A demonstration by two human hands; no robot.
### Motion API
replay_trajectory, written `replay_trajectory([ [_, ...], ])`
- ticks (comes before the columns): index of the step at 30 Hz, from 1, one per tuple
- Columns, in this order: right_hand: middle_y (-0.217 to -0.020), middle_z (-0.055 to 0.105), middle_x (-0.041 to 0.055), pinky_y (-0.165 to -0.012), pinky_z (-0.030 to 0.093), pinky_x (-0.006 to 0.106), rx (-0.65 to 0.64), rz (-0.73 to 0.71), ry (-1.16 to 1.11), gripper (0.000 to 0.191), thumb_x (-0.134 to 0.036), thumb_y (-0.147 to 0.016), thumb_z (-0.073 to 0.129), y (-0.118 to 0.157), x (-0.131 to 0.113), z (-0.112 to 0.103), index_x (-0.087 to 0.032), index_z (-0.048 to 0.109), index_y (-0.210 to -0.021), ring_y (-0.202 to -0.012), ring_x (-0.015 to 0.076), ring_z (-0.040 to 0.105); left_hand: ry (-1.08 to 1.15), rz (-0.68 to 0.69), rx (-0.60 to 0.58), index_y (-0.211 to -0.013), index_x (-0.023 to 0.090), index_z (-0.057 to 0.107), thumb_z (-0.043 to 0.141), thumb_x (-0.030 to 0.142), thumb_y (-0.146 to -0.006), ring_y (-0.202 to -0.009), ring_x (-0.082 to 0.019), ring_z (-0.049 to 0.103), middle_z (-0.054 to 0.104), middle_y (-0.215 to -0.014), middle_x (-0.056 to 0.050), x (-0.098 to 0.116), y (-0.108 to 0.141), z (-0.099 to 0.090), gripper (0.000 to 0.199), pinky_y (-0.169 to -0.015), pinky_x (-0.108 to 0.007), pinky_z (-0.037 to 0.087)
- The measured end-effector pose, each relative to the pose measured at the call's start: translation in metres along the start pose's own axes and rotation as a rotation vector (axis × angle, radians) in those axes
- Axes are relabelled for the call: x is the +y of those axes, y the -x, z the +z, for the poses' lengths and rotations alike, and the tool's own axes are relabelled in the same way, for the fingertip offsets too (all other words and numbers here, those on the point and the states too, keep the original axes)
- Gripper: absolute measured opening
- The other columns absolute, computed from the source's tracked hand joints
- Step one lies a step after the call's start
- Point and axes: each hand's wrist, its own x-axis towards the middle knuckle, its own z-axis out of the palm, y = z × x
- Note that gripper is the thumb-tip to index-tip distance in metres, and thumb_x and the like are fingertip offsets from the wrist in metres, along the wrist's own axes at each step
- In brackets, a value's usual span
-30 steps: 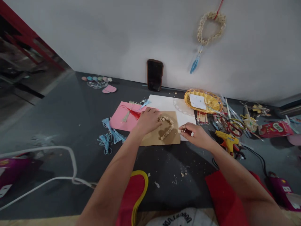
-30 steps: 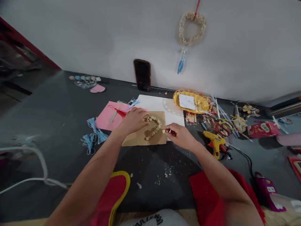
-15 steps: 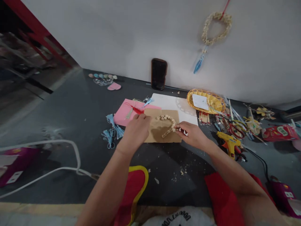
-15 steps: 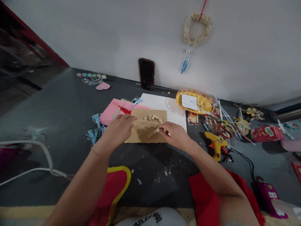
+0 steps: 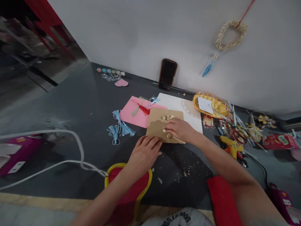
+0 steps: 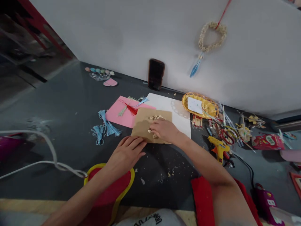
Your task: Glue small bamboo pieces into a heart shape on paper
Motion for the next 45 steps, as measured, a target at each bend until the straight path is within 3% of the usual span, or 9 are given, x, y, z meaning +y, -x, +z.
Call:
replay_trajectory([
  [5,-0.099,0.068,0.0084,-0.089,0.046,0.035,-0.131,-0.064,0.069,0.012,-0.021,-0.092,0.058,-0.018,-0.003,0.000,-0.016,0.067,-0.097,-0.097,0.0209,0.061,0.007,-0.033,0.011,-0.113,0.022,0.064,0.058,0.029,-0.090,-0.114,-0.025,0.055,0.067,-0.118,-0.007,-0.002,0.001,0.005,0.025,-0.102,-0.045,0.039],
  [9,-0.093,0.067,0.0085,-0.086,0.046,0.036,-0.162,-0.087,0.144,0.014,-0.023,-0.093,0.056,-0.026,-0.005,0.005,-0.016,0.068,-0.094,-0.093,0.0207,0.060,0.018,-0.040,-0.007,-0.113,0.022,0.064,0.061,0.029,-0.088,-0.114,-0.026,0.055,0.066,-0.119,-0.006,-0.004,0.001,0.009,0.026,-0.102,-0.045,0.038],
  [15,-0.111,0.066,0.0100,-0.091,0.045,0.036,-0.124,-0.061,0.097,0.024,-0.015,-0.090,0.057,-0.027,-0.008,0.004,-0.016,0.061,-0.114,-0.105,0.0221,0.058,0.018,-0.048,-0.035,-0.116,0.021,0.062,0.064,0.030,-0.086,-0.114,-0.026,0.055,0.065,-0.121,-0.006,-0.004,0.002,0.011,0.031,-0.102,-0.047,0.038],
  [21,-0.093,0.067,0.0091,-0.085,0.044,0.034,-0.116,-0.052,0.084,0.011,-0.021,-0.093,0.054,-0.010,-0.007,0.002,-0.016,0.063,-0.092,-0.093,0.0216,0.059,0.021,-0.056,-0.068,-0.118,0.023,0.061,0.064,0.030,-0.086,-0.119,-0.027,0.052,0.064,-0.124,-0.006,-0.005,0.002,0.010,0.033,-0.103,-0.046,0.037],
  [28,-0.096,0.069,0.0064,-0.086,0.035,0.039,-0.020,0.091,0.100,0.012,-0.028,-0.091,0.058,0.012,-0.022,0.016,-0.019,0.061,-0.097,-0.096,0.0243,0.057,0.029,-0.054,-0.086,-0.119,0.022,0.061,0.063,0.032,-0.087,-0.121,-0.027,0.050,0.063,-0.125,-0.006,-0.004,0.001,0.009,0.033,-0.102,-0.045,0.037],
  [36,-0.095,0.068,0.0082,-0.091,0.027,0.045,-0.024,0.048,0.282,0.012,-0.026,-0.092,0.053,0.008,-0.030,0.018,-0.020,0.062,-0.094,-0.099,0.0257,0.052,0.041,-0.056,-0.093,-0.117,0.024,0.062,0.062,0.031,-0.087,-0.120,-0.027,0.050,0.063,-0.123,-0.007,-0.004,0.001,0.006,0.031,-0.102,-0.045,0.039],
  [45,-0.098,0.068,0.0069,-0.090,0.027,0.045,-0.033,0.037,0.257,0.013,-0.030,-0.091,0.056,0.010,-0.028,0.021,-0.021,0.062,-0.098,-0.102,0.0265,0.051,0.054,-0.059,-0.084,-0.114,0.021,0.064,0.064,0.030,-0.085,-0.120,-0.028,0.050,0.064,-0.122,-0.007,-0.005,0.001,0.008,0.030,-0.102,-0.047,0.040],
])
